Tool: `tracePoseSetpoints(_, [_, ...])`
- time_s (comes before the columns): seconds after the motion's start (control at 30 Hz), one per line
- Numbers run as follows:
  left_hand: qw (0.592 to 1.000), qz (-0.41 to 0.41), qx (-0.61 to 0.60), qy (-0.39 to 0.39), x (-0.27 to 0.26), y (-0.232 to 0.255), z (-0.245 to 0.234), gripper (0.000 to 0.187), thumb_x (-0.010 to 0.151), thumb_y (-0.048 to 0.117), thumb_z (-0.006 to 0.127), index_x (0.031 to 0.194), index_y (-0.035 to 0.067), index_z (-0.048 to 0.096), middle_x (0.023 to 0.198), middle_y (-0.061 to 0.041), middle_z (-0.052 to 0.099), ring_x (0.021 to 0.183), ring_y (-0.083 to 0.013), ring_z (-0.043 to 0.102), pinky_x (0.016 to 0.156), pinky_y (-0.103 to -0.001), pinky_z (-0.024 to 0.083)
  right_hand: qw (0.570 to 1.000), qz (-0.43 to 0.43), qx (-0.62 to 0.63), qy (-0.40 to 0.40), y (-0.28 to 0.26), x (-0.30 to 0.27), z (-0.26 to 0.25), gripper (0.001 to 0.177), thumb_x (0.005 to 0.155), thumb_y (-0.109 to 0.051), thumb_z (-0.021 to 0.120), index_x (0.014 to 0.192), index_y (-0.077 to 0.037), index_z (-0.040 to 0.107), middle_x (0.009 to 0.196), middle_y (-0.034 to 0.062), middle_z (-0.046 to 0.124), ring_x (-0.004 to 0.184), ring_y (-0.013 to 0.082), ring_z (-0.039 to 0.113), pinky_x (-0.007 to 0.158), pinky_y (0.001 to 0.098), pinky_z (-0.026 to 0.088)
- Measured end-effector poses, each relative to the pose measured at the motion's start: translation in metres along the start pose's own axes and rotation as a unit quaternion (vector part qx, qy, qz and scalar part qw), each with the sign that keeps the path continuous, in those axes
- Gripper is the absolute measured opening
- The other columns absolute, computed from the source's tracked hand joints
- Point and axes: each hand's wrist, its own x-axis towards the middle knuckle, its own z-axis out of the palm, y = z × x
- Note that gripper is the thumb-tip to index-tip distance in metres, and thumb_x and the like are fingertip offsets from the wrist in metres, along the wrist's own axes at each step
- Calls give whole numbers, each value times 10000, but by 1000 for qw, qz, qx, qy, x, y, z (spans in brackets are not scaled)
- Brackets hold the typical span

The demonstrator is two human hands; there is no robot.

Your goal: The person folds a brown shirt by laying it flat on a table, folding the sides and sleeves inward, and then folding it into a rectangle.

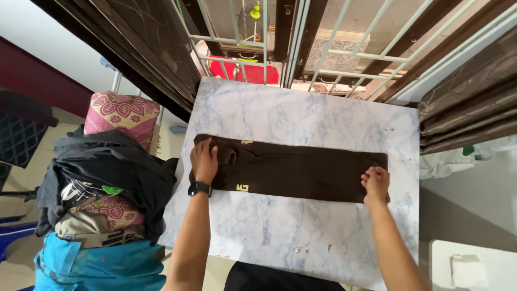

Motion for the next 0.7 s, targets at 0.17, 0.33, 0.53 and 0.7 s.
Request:
tracePoseSetpoints(0.17, [995, -83, -38, 36, -44, 6, -21, 384, 1036, 266, 608, 1361, 60, 612, 1366, -192, 611, 1235, -426, 542, 1029, -508, 442, 979, -184, -68, -58, 41, -48, 37, 423, 1025, -163, 627, 1394, -100, 430, 1066, 35, 635, 835, 117, 647, 680, 256, 509])
tracePoseSetpoints(0.33, [993, -93, -77, -2, -66, 5, -14, 604, 959, 308, 704, 1461, 44, 498, 1265, -254, 622, 1123, -435, 595, 948, -501, 481, 953, -122, -120, -249, 73, -109, 125, 240, 1050, -243, 598, 1193, -52, 627, 985, 74, 709, 804, 130, 679, 689, 272, 540])
tracePoseSetpoints(0.53, [924, -294, -241, -48, -35, -25, 12, 581, 952, 220, 721, 1468, 95, 486, 1127, -154, 684, 1022, -283, 655, 889, -398, 520, 897, 180, -151, -375, 101, -170, 236, 318, 983, -340, 639, 1161, -77, 641, 987, 99, 755, 786, 173, 707, 678, 300, 567])
tracePoseSetpoints(0.7, [818, -357, -448, -57, 0, -32, 13, 478, 970, 160, 682, 1423, 119, 535, 1000, -76, 619, 926, -221, 622, 809, -380, 564, 901, 248, -84, -345, 115, -170, 299, 317, 994, -374, 671, 1093, -78, 622, 933, 115, 752, 731, 181, 662, 599, 299, 524])
